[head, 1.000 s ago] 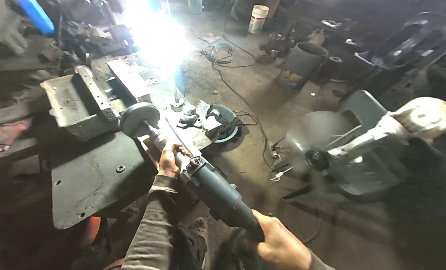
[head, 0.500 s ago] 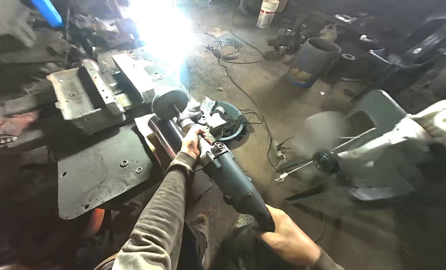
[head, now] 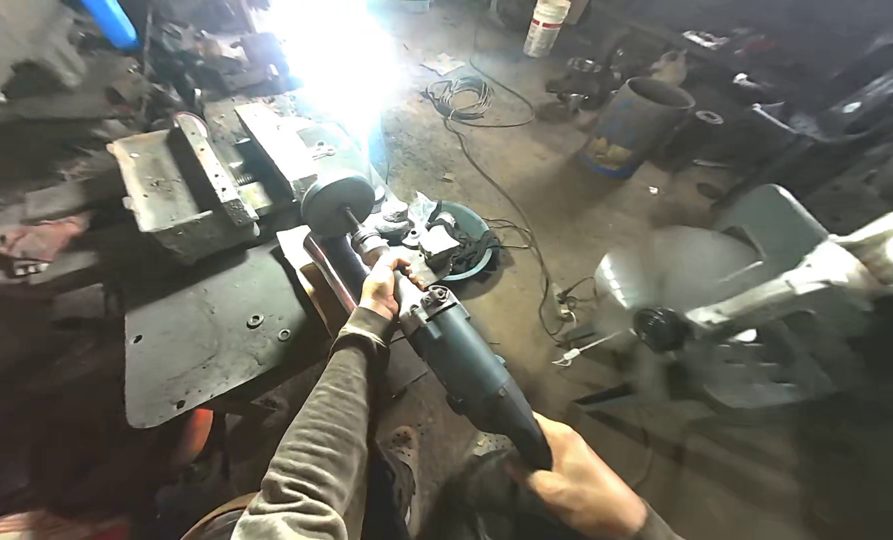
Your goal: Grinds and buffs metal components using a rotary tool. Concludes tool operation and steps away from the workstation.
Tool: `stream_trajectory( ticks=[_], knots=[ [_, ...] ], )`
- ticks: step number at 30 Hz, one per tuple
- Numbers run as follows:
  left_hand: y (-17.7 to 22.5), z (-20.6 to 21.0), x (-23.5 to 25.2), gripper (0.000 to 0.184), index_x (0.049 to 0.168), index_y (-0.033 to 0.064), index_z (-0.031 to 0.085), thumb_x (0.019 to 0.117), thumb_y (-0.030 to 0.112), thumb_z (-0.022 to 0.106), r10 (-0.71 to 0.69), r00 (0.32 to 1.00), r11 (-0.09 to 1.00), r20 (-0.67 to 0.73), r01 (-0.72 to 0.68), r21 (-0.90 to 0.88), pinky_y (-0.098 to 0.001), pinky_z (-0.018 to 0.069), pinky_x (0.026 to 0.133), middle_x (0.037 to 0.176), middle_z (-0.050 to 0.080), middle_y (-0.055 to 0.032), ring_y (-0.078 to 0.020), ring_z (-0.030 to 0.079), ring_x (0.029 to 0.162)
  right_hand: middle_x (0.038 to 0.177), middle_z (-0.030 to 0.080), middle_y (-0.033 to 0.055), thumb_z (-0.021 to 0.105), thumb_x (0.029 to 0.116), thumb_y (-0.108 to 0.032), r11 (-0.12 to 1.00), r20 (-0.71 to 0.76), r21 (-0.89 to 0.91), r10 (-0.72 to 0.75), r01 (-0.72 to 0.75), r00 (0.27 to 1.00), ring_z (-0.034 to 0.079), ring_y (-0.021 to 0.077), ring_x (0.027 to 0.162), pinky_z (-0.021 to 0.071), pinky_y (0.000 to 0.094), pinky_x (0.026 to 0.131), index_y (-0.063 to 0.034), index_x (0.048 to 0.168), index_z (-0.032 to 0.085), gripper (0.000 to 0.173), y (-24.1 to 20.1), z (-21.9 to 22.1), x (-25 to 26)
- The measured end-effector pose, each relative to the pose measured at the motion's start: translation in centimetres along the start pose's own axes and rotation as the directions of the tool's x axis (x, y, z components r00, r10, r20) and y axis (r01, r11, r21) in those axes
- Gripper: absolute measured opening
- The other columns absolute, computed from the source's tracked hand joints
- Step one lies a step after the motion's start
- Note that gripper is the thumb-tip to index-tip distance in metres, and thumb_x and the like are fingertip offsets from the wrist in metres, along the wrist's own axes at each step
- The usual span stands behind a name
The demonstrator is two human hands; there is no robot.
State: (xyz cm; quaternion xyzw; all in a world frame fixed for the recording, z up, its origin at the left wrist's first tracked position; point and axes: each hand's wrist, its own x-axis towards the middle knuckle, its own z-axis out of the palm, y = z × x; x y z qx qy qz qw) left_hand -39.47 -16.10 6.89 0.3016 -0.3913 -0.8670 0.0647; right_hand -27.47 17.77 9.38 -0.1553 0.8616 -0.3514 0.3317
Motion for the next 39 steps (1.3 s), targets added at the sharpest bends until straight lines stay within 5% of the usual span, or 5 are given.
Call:
stream_trajectory(
  ticks=[6, 16, 24, 39],
  knots=[
    [0.3, -3.5, -2.9, 0.012, 0.088, 0.0171, 0.055, 0.0975, 0.024, 0.053, 0.102, 0.994, 0.993, 0.034, -0.104, 0.050, -0.0312, 0.0534, 0.056, 0.065, 0.053, 0.0018, -0.0127, 0.057, 0.055, 0.096, 0.073, 0.0027, 0.082, 0.0781, -0.034, 0.996, 0.034, -0.083, -0.024, 0.027, 0.999, 0.072, 0.0166, 0.088, 0.0605, 0.0464, 0.081, -0.0143, 0.122, 0.066, 0.050, -1.2, 1.0, -0.3],
    [0.3, -5.0, -3.0, 0.015, 0.085, 0.0129, 0.054, 0.0983, 0.018, 0.050, 0.134, 0.987, 0.989, -0.084, -0.138, -0.049, -0.0341, 0.0560, 0.056, 0.063, 0.054, -0.0012, -0.0150, 0.058, 0.053, 0.096, 0.073, 0.0037, 0.079, 0.0820, -0.035, 0.988, 0.082, -0.149, -0.020, 0.032, 0.996, 0.072, 0.0187, 0.090, 0.0593, 0.0476, 0.081, -0.0153, 0.124, 0.064, 0.049, -2.0, 1.1, -0.3],
    [0.1, -2.4, -2.6, 0.015, 0.087, 0.0169, 0.055, 0.0990, 0.024, 0.049, 0.111, 0.994, 0.992, 0.011, -0.111, 0.057, -0.0322, 0.0543, 0.056, 0.065, 0.055, 0.0012, -0.0129, 0.057, 0.055, 0.100, 0.073, 0.0010, 0.082, 0.0788, -0.036, 0.996, 0.057, -0.087, -0.013, 0.018, 0.998, 0.071, 0.0145, 0.093, 0.0601, 0.0445, 0.085, -0.0160, 0.123, 0.065, 0.051, -1.0, -0.1, 0.0],
    [-1.1, 1.6, 2.9, 0.010, 0.093, 0.0094, 0.055, 0.0972, 0.019, 0.056, -0.052, 0.992, 0.998, -0.113, 0.056, 0.030, -0.0391, 0.0548, 0.053, 0.068, 0.055, -0.0056, -0.0198, 0.057, 0.054, 0.087, 0.073, -0.0012, 0.086, 0.0742, -0.029, 0.991, 0.002, 0.124, -0.041, 0.040, 0.999, 0.071, 0.0113, 0.076, 0.0622, 0.0385, 0.073, -0.0154, 0.109, 0.070, 0.041, 0.6, -1.1, 1.4]
  ],
)
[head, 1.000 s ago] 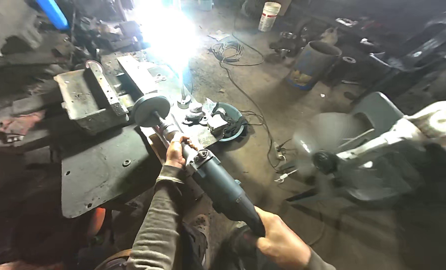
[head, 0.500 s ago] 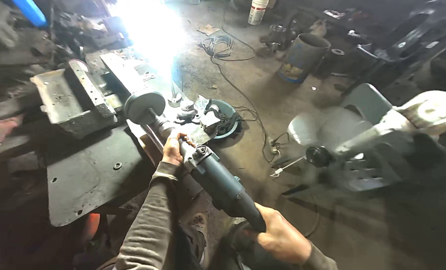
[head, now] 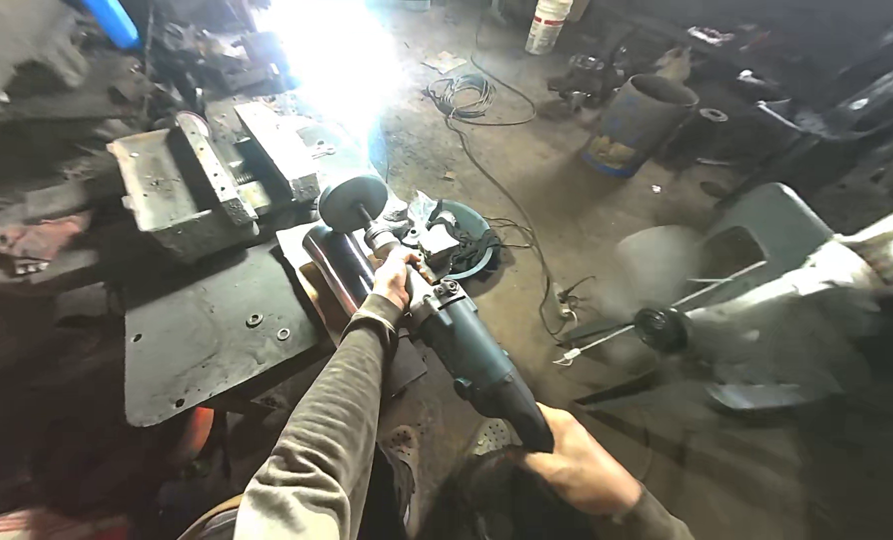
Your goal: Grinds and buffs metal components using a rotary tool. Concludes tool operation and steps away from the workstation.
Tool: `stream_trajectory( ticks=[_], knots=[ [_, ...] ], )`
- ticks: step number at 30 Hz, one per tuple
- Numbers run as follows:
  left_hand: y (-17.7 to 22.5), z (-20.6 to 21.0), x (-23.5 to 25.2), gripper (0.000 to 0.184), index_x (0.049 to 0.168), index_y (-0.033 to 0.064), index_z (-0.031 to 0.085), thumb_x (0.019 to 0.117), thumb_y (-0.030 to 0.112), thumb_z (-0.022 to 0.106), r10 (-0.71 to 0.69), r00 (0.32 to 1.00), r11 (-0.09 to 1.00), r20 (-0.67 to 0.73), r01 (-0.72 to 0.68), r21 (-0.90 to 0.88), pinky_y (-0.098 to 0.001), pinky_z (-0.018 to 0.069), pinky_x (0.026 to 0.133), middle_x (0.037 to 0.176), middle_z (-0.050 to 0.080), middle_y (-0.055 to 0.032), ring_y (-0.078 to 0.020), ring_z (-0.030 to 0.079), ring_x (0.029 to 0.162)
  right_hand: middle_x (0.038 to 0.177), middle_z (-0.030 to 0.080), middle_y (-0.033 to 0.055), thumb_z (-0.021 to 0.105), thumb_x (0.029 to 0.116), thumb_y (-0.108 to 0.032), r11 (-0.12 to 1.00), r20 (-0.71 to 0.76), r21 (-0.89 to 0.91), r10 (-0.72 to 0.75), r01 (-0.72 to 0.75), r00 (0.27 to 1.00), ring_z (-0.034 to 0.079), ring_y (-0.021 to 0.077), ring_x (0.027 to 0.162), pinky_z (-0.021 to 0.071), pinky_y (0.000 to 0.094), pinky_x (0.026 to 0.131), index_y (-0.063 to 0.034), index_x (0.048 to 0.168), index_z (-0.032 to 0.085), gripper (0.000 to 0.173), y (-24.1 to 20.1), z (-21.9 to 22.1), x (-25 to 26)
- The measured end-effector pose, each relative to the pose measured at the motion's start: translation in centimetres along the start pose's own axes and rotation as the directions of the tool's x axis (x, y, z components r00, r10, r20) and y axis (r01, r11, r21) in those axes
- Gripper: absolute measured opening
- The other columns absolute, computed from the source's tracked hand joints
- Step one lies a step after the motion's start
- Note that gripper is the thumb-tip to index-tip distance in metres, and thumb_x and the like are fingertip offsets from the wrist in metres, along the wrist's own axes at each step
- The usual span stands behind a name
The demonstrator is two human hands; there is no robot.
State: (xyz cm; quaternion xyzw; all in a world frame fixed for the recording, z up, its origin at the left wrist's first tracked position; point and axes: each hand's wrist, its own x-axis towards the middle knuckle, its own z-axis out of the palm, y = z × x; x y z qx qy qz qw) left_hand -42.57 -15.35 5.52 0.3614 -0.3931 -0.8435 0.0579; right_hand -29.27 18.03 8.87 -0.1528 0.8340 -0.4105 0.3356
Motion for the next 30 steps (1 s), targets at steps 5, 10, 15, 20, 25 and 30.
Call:
stream_trajectory(
  ticks=[5, 10, 15, 20, 25, 30],
  knots=[
    [0.3, -0.6, -0.7, 0.011, 0.091, 0.0090, 0.055, 0.0971, 0.018, 0.055, 0.030, 0.999, 1.000, 0.031, -0.030, -0.007, -0.0382, 0.0553, 0.053, 0.067, 0.056, -0.0055, -0.0193, 0.058, 0.054, 0.083, 0.072, 0.0014, 0.085, 0.0758, -0.030, 1.000, 0.008, 0.015, -0.002, 0.002, 1.000, 0.069, 0.0150, 0.066, 0.0620, 0.0412, 0.064, -0.0147, 0.109, 0.069, 0.040, 0.0, 0.2, -0.3],
    [1.4, -2.6, -2.7, 0.014, 0.088, 0.0117, 0.053, 0.1004, 0.018, 0.048, 0.095, 0.991, 0.995, 0.095, -0.091, -0.049, -0.0340, 0.0543, 0.054, 0.065, 0.054, -0.0029, -0.0166, 0.057, 0.054, 0.090, 0.073, -0.0006, 0.084, 0.0770, -0.032, 0.995, 0.024, -0.102, 0.005, -0.003, 1.000, 0.070, 0.0134, 0.077, 0.0614, 0.0427, 0.074, -0.0176, 0.115, 0.068, 0.043, -0.9, 0.9, -0.6],
    [1.7, -6.1, -4.6, 0.015, 0.087, 0.0143, 0.054, 0.0992, 0.021, 0.049, 0.178, 0.977, 0.983, 0.114, -0.171, -0.070, -0.0341, 0.0541, 0.056, 0.066, 0.054, -0.0008, -0.0154, 0.057, 0.056, 0.095, 0.073, 0.0010, 0.081, 0.0788, -0.034, 0.975, 0.052, -0.220, 0.019, -0.008, 0.998, 0.071, 0.0152, 0.087, 0.0607, 0.0455, 0.080, -0.0164, 0.120, 0.066, 0.048, -2.6, 1.9, -1.1],
    [1.2, -8.5, -5.4, 0.014, 0.086, 0.0152, 0.055, 0.0981, 0.022, 0.052, 0.189, 0.981, 0.974, 0.048, -0.181, -0.134, -0.0312, 0.0550, 0.054, 0.063, 0.055, 0.0008, -0.0130, 0.058, 0.053, 0.097, 0.073, 0.0035, 0.079, 0.0821, -0.033, 0.956, 0.094, -0.292, 0.033, -0.004, 0.995, 0.071, 0.0188, 0.090, 0.0593, 0.0479, 0.082, -0.0153, 0.125, 0.063, 0.049, -3.4, 2.9, -1.1],
    [1.2, -8.5, -5.4, 0.014, 0.084, 0.0134, 0.055, 0.0970, 0.018, 0.051, 0.190, 0.981, 0.964, 0.045, -0.178, -0.200, -0.0302, 0.0553, 0.054, 0.061, 0.053, 0.0000, -0.0128, 0.057, 0.051, 0.097, 0.073, 0.0035, 0.078, 0.0827, -0.035, 0.951, 0.095, -0.308, 0.042, -0.011, 0.995, 0.072, 0.0188, 0.090, 0.0595, 0.0476, 0.082, -0.0163, 0.127, 0.064, 0.050, -3.6, 2.7, -1.4],
    [1.3, -7.0, -5.0, 0.016, 0.084, 0.0154, 0.054, 0.0983, 0.023, 0.050, 0.177, 0.981, 0.979, 0.085, -0.166, -0.117, -0.0321, 0.0542, 0.055, 0.064, 0.054, 0.0005, -0.0135, 0.057, 0.054, 0.098, 0.073, 0.0012, 0.079, 0.0817, -0.036, 0.961, 0.069, -0.276, 0.021, -0.001, 0.997, 0.072, 0.0151, 0.090, 0.0600, 0.0447, 0.083, -0.0168, 0.126, 0.064, 0.050, -3.1, 2.1, -1.3]
  ],
)
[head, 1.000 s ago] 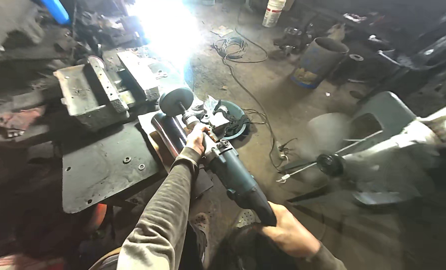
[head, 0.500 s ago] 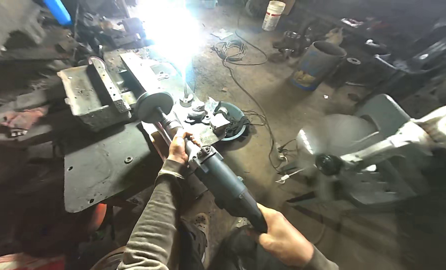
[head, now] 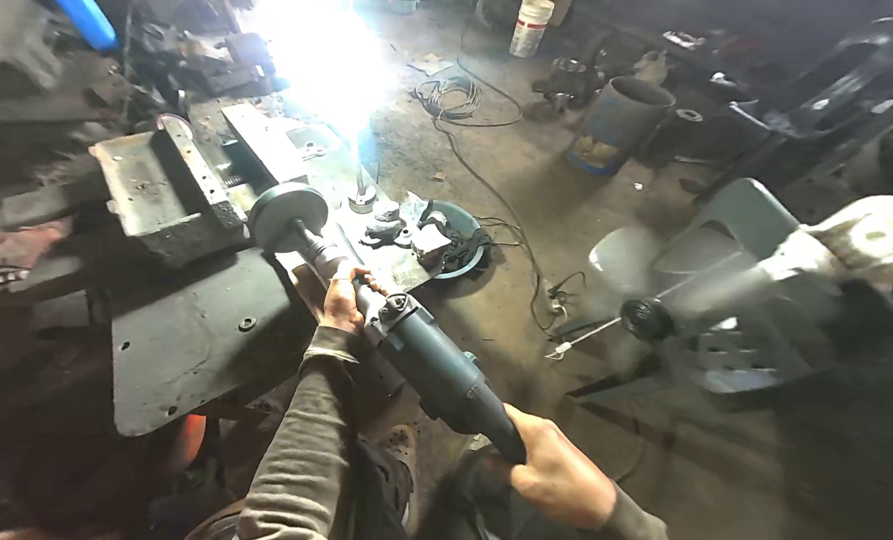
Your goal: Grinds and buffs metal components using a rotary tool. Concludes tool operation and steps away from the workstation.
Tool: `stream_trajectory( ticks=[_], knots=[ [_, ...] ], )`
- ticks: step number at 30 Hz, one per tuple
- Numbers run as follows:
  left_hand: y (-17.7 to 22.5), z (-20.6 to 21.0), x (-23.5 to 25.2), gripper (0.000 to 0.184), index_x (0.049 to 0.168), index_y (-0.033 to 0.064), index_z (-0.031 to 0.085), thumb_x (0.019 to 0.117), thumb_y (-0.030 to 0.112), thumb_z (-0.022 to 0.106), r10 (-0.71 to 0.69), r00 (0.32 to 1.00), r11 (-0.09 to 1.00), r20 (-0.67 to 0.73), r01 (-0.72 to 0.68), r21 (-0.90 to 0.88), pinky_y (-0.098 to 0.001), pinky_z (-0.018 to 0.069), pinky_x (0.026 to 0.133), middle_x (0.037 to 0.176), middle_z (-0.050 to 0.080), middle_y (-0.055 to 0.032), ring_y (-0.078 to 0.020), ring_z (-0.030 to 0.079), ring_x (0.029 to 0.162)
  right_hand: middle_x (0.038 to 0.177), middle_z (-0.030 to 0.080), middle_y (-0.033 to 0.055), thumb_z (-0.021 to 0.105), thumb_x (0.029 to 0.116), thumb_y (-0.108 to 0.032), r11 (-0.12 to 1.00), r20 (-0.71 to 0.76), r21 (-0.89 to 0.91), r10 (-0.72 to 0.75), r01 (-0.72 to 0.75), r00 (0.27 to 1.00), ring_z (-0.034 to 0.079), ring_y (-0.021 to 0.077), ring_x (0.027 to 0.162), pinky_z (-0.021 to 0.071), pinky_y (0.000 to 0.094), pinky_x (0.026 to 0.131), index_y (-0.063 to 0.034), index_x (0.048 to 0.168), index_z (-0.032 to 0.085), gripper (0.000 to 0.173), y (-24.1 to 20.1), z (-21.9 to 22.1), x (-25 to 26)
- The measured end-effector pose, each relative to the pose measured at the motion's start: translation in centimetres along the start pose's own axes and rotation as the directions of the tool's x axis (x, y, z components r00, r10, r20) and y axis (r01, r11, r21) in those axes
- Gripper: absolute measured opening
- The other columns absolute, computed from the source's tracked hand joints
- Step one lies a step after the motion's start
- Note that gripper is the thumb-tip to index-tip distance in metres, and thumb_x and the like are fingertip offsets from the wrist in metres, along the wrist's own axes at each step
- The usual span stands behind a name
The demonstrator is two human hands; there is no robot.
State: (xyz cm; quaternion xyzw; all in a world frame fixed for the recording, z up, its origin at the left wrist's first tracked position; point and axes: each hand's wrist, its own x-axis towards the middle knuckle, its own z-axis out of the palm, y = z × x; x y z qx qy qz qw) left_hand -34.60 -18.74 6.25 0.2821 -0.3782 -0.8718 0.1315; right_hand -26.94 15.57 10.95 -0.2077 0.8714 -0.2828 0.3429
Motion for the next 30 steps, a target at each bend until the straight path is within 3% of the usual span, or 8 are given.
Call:
stream_trajectory(
  ticks=[3, 8, 13, 19, 23, 25, 28, 30],
  knots=[
    [0.1, 2.3, 1.1, 0.023, 0.082, 0.0132, 0.052, 0.1014, 0.021, 0.044, -0.035, 0.999, 0.999, 0.002, 0.035, 0.012, -0.0335, 0.0550, 0.054, 0.063, 0.054, -0.0019, -0.0156, 0.058, 0.053, 0.100, 0.073, 0.0014, 0.081, 0.0794, -0.036, 0.999, -0.024, 0.052, 0.011, -0.010, 1.000, 0.071, 0.0145, 0.092, 0.0599, 0.0444, 0.085, -0.0161, 0.125, 0.065, 0.052, 0.9, -0.3, 0.3],
    [-1.0, 4.4, 3.4, 0.012, 0.090, 0.0117, 0.053, 0.0999, 0.017, 0.048, -0.090, 0.996, 0.994, 0.004, 0.090, 0.059, -0.0344, 0.0544, 0.053, 0.065, 0.054, -0.0034, -0.0168, 0.056, 0.053, 0.093, 0.073, 0.0004, 0.082, 0.0764, -0.035, 0.987, -0.045, 0.159, 0.019, -0.011, 0.999, 0.071, 0.0145, 0.081, 0.0617, 0.0448, 0.076, -0.0178, 0.116, 0.067, 0.046, 2.4, -0.7, 1.1],
    [-1.9, 5.7, 4.7, 0.007, 0.091, 0.0106, 0.053, 0.0961, 0.016, 0.053, -0.137, 0.990, 0.985, -0.030, 0.140, 0.102, -0.0353, 0.0538, 0.051, 0.065, 0.053, -0.0043, -0.0178, 0.056, 0.052, 0.095, 0.073, -0.0014, 0.084, 0.0754, -0.034, 0.979, -0.072, 0.203, 0.012, 0.003, 0.997, 0.071, 0.0115, 0.087, 0.0612, 0.0412, 0.081, -0.0167, 0.114, 0.069, 0.045, 3.1, -0.8, 1.6],
    [-2.8, 5.9, 6.5, 0.010, 0.097, 0.0083, 0.055, 0.0967, 0.018, 0.056, -0.172, 0.981, 0.972, -0.090, 0.184, 0.149, -0.0385, 0.0556, 0.052, 0.068, 0.055, -0.0064, -0.0199, 0.058, 0.054, 0.085, 0.073, -0.0002, 0.085, 0.0745, -0.029, 0.950, -0.077, 0.312, -0.004, 0.028, 0.997, 0.070, 0.0133, 0.070, 0.0622, 0.0403, 0.068, -0.0152, 0.110, 0.070, 0.041, 3.4, -0.7, 1.9],
    [-2.8, 5.8, 6.1, 0.012, 0.092, 0.0088, 0.056, 0.0957, 0.020, 0.057, -0.174, 0.981, 0.972, -0.083, 0.185, 0.142, -0.0388, 0.0549, 0.053, 0.067, 0.056, -0.0064, -0.0201, 0.058, 0.054, 0.080, 0.071, 0.0024, 0.085, 0.0756, -0.026, 0.935, -0.067, 0.355, 0.002, 0.022, 0.998, 0.068, 0.0169, 0.061, 0.0613, 0.0413, 0.059, -0.0136, 0.110, 0.069, 0.040, 3.3, -0.5, 1.6],
    [-2.7, 5.4, 5.6, 0.010, 0.094, 0.0095, 0.056, 0.0943, 0.020, 0.058, -0.157, 0.986, 0.978, -0.054, 0.162, 0.130, -0.0387, 0.0550, 0.053, 0.067, 0.056, -0.0058, -0.0197, 0.058, 0.054, 0.083, 0.072, 0.0014, 0.085, 0.0759, -0.027, 0.943, -0.074, 0.330, -0.002, 0.027, 0.997, 0.069, 0.0158, 0.064, 0.0620, 0.0407, 0.062, -0.0141, 0.111, 0.069, 0.041, 3.2, -0.4, 1.4],
    [-1.7, 4.9, 4.3, 0.009, 0.091, 0.0111, 0.055, 0.0958, 0.018, 0.055, -0.130, 0.992, 0.987, 0.005, 0.129, 0.098, -0.0360, 0.0553, 0.053, 0.066, 0.055, -0.0036, -0.0176, 0.058, 0.054, 0.090, 0.073, -0.0012, 0.085, 0.0757, -0.031, 0.970, -0.081, 0.238, -0.018, 0.037, 0.997, 0.071, 0.0119, 0.079, 0.0624, 0.0404, 0.075, -0.0153, 0.114, 0.068, 0.045, 3.0, -0.1, 1.2],
    [-1.1, 4.2, 3.7, 0.012, 0.088, 0.0118, 0.054, 0.0980, 0.019, 0.052, -0.115, 0.993, 0.991, 0.033, 0.112, 0.077, -0.0345, 0.0550, 0.054, 0.066, 0.054, -0.0026, -0.0164, 0.057, 0.054, 0.090, 0.073, -0.0017, 0.084, 0.0752, -0.032, 0.979, -0.087, 0.198, -0.023, 0.040, 0.996, 0.071, 0.0117, 0.080, 0.0621, 0.0417, 0.075, -0.0165, 0.114, 0.068, 0.045, 2.6, 0.1, 1.1]
  ],
)
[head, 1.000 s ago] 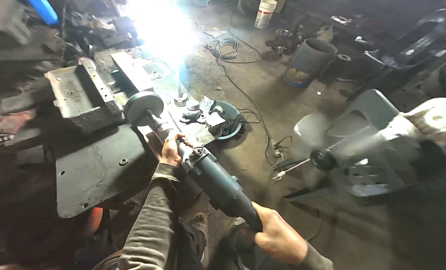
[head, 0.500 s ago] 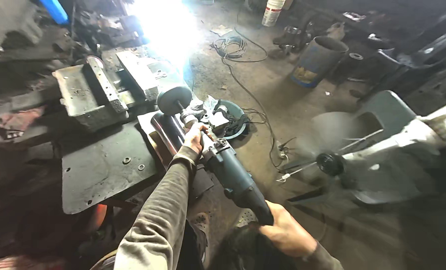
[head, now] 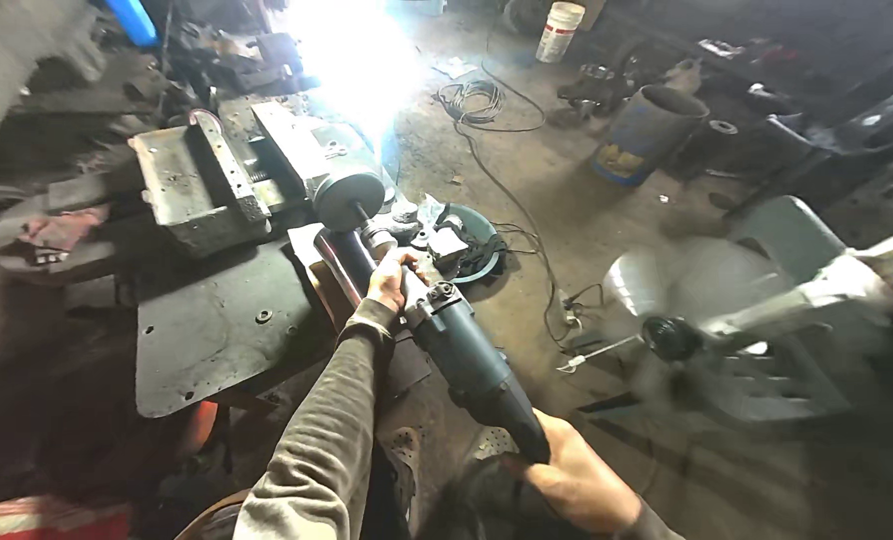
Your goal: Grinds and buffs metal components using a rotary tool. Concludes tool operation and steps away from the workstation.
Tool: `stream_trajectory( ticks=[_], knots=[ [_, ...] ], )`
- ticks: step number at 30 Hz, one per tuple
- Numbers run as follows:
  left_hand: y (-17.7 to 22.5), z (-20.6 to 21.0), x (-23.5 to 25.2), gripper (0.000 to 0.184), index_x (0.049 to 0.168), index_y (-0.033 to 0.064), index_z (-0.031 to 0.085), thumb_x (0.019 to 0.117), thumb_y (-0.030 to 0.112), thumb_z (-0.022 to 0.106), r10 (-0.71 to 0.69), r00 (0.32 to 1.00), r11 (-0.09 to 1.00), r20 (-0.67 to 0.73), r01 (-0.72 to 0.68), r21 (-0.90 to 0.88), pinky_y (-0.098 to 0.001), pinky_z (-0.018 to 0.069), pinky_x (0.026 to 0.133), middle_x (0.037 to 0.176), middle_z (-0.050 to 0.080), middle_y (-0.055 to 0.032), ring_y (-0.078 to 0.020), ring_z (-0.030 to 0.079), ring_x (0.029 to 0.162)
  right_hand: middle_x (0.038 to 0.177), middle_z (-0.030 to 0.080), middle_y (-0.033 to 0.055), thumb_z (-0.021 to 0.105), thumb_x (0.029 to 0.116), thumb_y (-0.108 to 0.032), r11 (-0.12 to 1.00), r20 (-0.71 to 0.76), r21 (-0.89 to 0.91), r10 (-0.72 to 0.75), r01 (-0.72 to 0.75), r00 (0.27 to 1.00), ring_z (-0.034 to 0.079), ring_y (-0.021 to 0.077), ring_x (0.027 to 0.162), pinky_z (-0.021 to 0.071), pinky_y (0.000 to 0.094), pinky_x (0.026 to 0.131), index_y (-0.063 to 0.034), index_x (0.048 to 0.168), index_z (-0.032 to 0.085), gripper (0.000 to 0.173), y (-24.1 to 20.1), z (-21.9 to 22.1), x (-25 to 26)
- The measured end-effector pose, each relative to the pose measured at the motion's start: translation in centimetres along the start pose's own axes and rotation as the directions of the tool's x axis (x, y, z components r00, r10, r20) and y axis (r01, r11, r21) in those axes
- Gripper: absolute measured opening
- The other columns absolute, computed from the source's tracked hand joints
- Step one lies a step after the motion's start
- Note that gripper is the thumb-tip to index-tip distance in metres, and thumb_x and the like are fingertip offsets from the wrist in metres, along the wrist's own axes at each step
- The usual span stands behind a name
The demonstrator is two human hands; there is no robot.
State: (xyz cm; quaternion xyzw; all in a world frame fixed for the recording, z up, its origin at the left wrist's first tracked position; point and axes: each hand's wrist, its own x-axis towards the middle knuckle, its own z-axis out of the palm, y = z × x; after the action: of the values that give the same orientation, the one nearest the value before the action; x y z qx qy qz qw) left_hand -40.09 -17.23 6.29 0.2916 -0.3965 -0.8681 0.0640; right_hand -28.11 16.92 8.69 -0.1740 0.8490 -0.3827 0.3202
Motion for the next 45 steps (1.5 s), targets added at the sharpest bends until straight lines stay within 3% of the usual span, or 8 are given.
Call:
stream_trajectory(
  ticks=[4, 9, 14, 19, 22, 30, 37, 45],
  knots=[
    [0.9, -1.5, -1.8, 0.018, 0.087, 0.0113, 0.053, 0.1020, 0.018, 0.046, 0.084, 0.996, 0.996, -0.028, -0.085, -0.017, -0.0331, 0.0541, 0.053, 0.065, 0.054, -0.0027, -0.0162, 0.057, 0.053, 0.092, 0.072, 0.0000, 0.082, 0.0777, -0.032, 0.998, 0.033, -0.066, 0.007, -0.005, 0.999, 0.070, 0.0141, 0.082, 0.0610, 0.0446, 0.076, -0.0171, 0.118, 0.067, 0.046, -1.3, 0.4, -0.2],
    [0.8, -5.0, -3.4, 0.016, 0.086, 0.0159, 0.055, 0.0990, 0.025, 0.051, 0.137, 0.990, 0.990, -0.025, -0.138, -0.036, -0.0322, 0.0544, 0.056, 0.064, 0.054, 0.0005, -0.0133, 0.057, 0.055, 0.095, 0.073, 0.0030, 0.079, 0.0802, -0.033, 0.982, 0.083, -0.189, 0.024, -0.008, 0.996, 0.071, 0.0185, 0.089, 0.0595, 0.0482, 0.080, -0.0157, 0.124, 0.064, 0.049, -2.9, 1.0, -0.4],
    [0.6, -6.0, -3.9, 0.017, 0.083, 0.0127, 0.055, 0.0977, 0.017, 0.049, 0.149, 0.986, 0.981, -0.072, -0.157, -0.113, -0.0306, 0.0550, 0.053, 0.061, 0.054, -0.0009, -0.0136, 0.057, 0.051, 0.096, 0.073, 0.0055, 0.077, 0.0818, -0.032, 0.973, 0.112, -0.230, 0.045, -0.018, 0.993, 0.072, 0.0221, 0.090, 0.0588, 0.0508, 0.080, -0.0150, 0.126, 0.063, 0.049, -3.0, 1.4, -0.3],
    [0.9, -4.4, -4.1, 0.014, 0.085, 0.0158, 0.054, 0.0973, 0.022, 0.052, 0.117, 0.990, 0.990, -0.084, -0.123, -0.065, -0.0315, 0.0546, 0.055, 0.065, 0.054, 0.0005, -0.0132, 0.057, 0.054, 0.097, 0.073, 0.0028, 0.078, 0.0803, -0.033, 0.981, 0.087, -0.192, 0.024, -0.007, 0.996, 0.071, 0.0179, 0.090, 0.0592, 0.0468, 0.081, -0.0154, 0.125, 0.064, 0.050, -2.8, 0.8, -0.3],
    [1.4, -2.4, -2.9, 0.021, 0.083, 0.0129, 0.052, 0.1014, 0.019, 0.044, 0.105, 0.993, 0.993, -0.051, -0.108, -0.049, -0.0331, 0.0546, 0.054, 0.063, 0.054, -0.0017, -0.0154, 0.057, 0.053, 0.099, 0.073, 0.0017, 0.080, 0.0784, -0.034, 0.989, 0.066, -0.145, 0.020, -0.011, 0.998, 0.071, 0.0160, 0.092, 0.0598, 0.0461, 0.083, -0.0164, 0.125, 0.065, 0.052, -2.1, 0.2, 0.0],
    [0.5, 0.7, 0.9, 0.014, 0.086, 0.0111, 0.052, 0.0987, 0.016, 0.048, 0.007, 0.999, 1.000, -0.034, -0.007, -0.010, -0.0331, 0.0533, 0.050, 0.063, 0.053, -0.0026, -0.0158, 0.055, 0.050, 0.094, 0.073, -0.0012, 0.083, 0.0756, -0.033, 1.000, 0.035, 0.002, 0.003, -0.003, 0.999, 0.071, 0.0123, 0.083, 0.0618, 0.0420, 0.077, -0.0176, 0.115, 0.069, 0.045, 0.1, -0.8, 1.5],
    [-0.5, 2.0, 2.5, 0.005, 0.095, 0.0092, 0.054, 0.0954, 0.014, 0.055, -0.050, 0.991, 0.998, -0.124, 0.055, 0.037, -0.0369, 0.0545, 0.051, 0.067, 0.054, -0.0057, -0.0189, 0.056, 0.052, 0.085, 0.072, 0.0004, 0.084, 0.0759, -0.030, 0.995, 0.036, 0.102, 0.015, -0.018, 0.999, 0.070, 0.0141, 0.068, 0.0624, 0.0409, 0.066, -0.0161, 0.109, 0.069, 0.039, 0.8, -1.3, 1.6],
    [-0.4, 1.6, 1.8, 0.010, 0.092, 0.0094, 0.054, 0.0974, 0.018, 0.054, -0.027, 0.995, 0.999, -0.098, 0.030, 0.036, -0.0376, 0.0546, 0.052, 0.068, 0.055, -0.0052, -0.0189, 0.056, 0.053, 0.087, 0.072, -0.0015, 0.085, 0.0751, -0.031, 0.998, 0.016, 0.057, -0.023, 0.022, 1.000, 0.070, 0.0111, 0.077, 0.0617, 0.0384, 0.073, -0.0146, 0.110, 0.070, 0.041, 0.6, -1.2, 1.4]
  ],
)
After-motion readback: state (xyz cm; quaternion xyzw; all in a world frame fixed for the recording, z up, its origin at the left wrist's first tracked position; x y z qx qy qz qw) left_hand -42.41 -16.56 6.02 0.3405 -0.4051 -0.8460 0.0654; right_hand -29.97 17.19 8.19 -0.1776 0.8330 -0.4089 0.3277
